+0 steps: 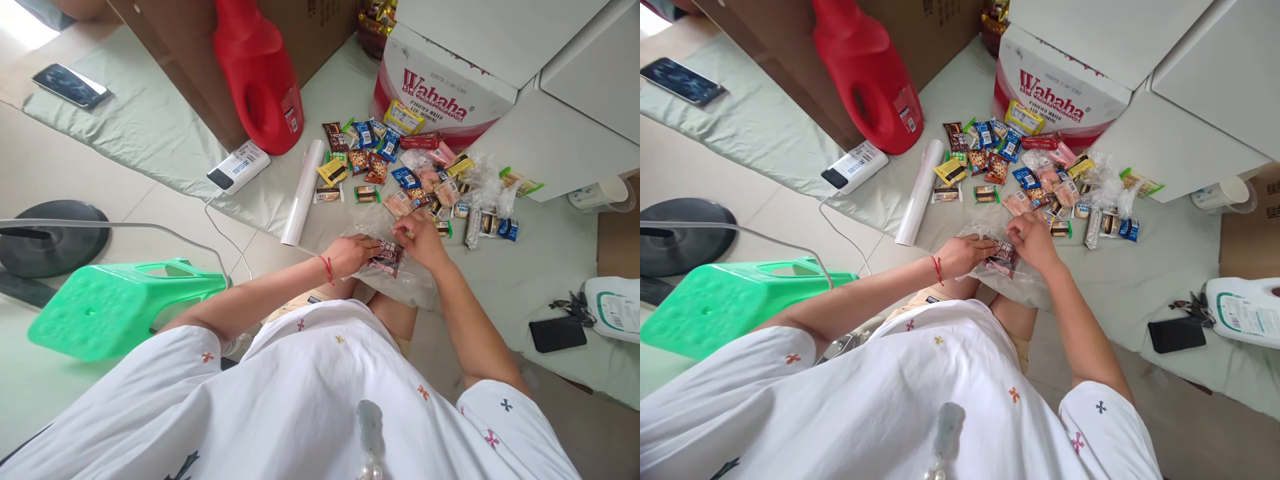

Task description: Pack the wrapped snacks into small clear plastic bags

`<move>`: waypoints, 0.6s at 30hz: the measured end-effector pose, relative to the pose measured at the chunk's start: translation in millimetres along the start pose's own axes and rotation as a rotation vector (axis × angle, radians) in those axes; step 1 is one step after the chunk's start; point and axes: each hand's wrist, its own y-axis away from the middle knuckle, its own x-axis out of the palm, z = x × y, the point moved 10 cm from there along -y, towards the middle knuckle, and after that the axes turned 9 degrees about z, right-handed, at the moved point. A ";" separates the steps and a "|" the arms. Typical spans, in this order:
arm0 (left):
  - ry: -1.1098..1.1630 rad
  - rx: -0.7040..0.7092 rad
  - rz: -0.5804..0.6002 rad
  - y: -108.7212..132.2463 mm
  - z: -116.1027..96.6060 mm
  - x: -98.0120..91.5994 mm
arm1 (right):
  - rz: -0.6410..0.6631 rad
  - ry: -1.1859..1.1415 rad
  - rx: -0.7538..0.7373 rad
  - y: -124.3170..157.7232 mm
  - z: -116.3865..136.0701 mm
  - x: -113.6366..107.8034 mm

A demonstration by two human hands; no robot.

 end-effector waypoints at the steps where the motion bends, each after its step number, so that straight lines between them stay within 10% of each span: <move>1: 0.000 -0.010 0.004 -0.3 -0.2 0.8 | 0.013 0.031 -0.055 10.1 16.0 5.0; 8: 0.381 -0.052 -0.114 13.2 26.3 -8.5 | 0.213 0.297 -0.132 58.0 62.4 67.1; 13: 0.593 -0.719 -0.508 75.1 109.4 -32.7 | 0.244 0.358 -0.141 55.1 63.9 76.2; 18: 0.510 -0.808 -0.237 56.2 95.0 -17.4 | 0.290 0.374 -0.153 48.6 71.6 76.5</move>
